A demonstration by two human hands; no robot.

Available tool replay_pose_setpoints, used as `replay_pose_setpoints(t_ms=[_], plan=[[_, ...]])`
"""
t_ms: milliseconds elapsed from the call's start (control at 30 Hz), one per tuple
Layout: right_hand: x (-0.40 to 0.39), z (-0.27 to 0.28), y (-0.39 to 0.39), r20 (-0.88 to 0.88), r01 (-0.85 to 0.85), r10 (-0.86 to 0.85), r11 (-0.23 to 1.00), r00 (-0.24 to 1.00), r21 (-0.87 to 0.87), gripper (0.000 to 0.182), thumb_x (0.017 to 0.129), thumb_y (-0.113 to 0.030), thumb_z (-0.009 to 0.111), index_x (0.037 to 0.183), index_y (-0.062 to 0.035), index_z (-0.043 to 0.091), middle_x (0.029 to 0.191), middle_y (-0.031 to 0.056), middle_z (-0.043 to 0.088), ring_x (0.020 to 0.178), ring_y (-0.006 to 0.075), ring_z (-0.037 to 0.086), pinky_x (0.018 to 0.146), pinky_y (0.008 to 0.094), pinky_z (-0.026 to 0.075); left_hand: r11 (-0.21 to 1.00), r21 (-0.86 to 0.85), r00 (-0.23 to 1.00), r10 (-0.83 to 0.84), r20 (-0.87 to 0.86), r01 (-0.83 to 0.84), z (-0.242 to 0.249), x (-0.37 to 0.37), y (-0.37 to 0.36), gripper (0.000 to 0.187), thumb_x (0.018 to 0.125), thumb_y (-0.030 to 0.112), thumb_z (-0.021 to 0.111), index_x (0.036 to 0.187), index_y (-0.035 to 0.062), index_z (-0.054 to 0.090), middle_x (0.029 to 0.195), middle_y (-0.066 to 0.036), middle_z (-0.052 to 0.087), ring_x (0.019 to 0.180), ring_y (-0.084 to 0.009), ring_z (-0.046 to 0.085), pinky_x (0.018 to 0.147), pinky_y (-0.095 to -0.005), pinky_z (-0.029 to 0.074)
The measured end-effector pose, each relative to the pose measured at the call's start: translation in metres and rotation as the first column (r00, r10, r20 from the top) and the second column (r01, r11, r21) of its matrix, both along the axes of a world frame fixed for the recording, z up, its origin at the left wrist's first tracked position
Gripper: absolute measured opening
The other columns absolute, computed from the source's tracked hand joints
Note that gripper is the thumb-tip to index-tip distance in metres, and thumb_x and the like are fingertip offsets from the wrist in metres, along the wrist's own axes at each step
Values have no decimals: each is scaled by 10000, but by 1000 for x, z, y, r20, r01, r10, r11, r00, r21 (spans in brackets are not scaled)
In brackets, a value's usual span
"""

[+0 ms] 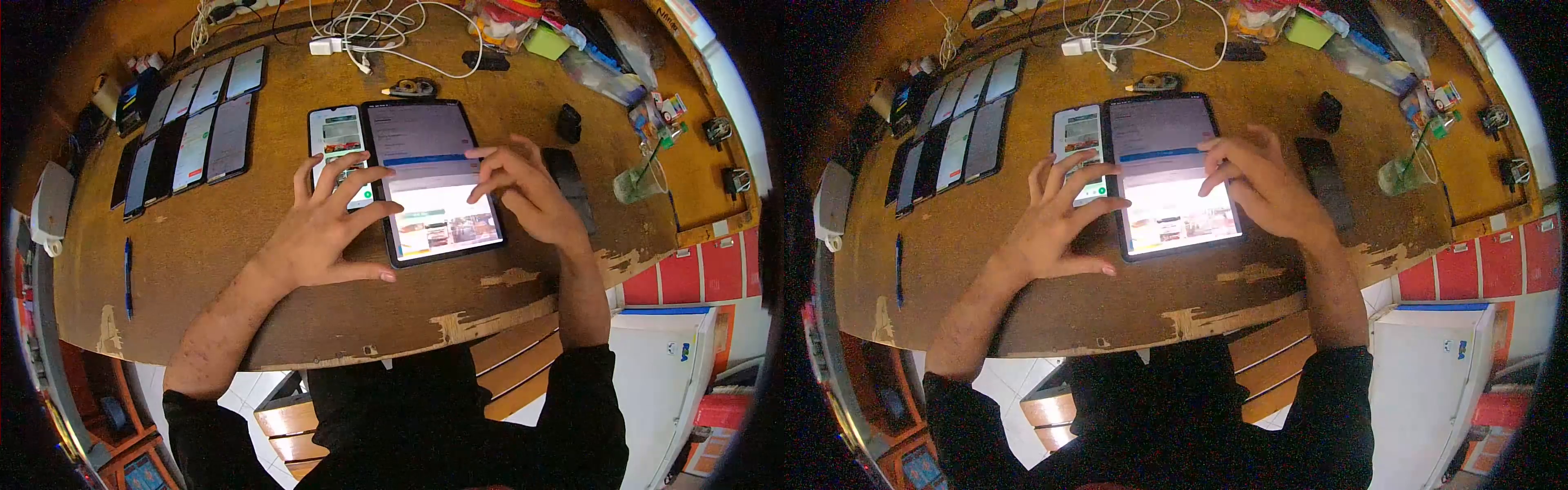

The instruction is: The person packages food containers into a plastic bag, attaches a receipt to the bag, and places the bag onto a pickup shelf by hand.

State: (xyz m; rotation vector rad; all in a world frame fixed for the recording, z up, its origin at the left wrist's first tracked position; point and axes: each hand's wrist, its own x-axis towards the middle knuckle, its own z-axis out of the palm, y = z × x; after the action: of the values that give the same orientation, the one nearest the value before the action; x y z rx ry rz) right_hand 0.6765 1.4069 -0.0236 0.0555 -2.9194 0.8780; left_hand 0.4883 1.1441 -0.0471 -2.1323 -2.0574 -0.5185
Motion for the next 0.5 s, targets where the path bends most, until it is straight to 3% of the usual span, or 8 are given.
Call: replay_pose_setpoints(t_ms=[67,200,333,367,500], plan=[[-2,0,0,-97,16,-14,1000,995,24,398,710,36,410,1079,-85,495,989,43,716,1326,178,430,1138,462,75,1000,-9,1000,-6,-1,6,1,0,0,693,719,726,606,1155,188,635,1365,-101,443,1350,-339,298,1081,-612,158],[-4,-1,-3,-69,12,-10,999,998,39,420,696,40,404,1093,-75,479,1015,40,713,1346,198,403,1134,460,76,1000,-1,1000,-12,-2,12,2,0,0,689,721,725,604,1156,191,633,1370,-99,440,1351,-340,296,1080,-612,159],[-9,-11,-11,-91,35,-21,986,996,161,473,699,4,424,1165,-75,448,1237,60,621,1386,230,336,1129,478,105,1000,-6,1000,0,-4,0,1,-1,0,697,718,725,608,1159,186,630,1381,-98,430,1359,-339,282,1077,-624,157],[-9,-15,-10,-87,58,-37,964,996,260,506,701,-19,440,1204,-71,433,1351,78,516,1403,262,292,1133,490,104,1000,-6,1000,8,0,-8,0,0,0,700,717,725,610,1160,183,628,1384,-97,426,1362,-337,277,1075,-629,157],[-17,-18,-22,-63,51,-39,976,997,210,519,723,-34,459,1239,-66,419,1385,80,460,1426,287,221,1138,528,65,1000,0,1000,22,4,-22,-1,0,0,706,717,728,611,1170,188,622,1387,-96,421,1365,-335,271,1072,-640,156]])
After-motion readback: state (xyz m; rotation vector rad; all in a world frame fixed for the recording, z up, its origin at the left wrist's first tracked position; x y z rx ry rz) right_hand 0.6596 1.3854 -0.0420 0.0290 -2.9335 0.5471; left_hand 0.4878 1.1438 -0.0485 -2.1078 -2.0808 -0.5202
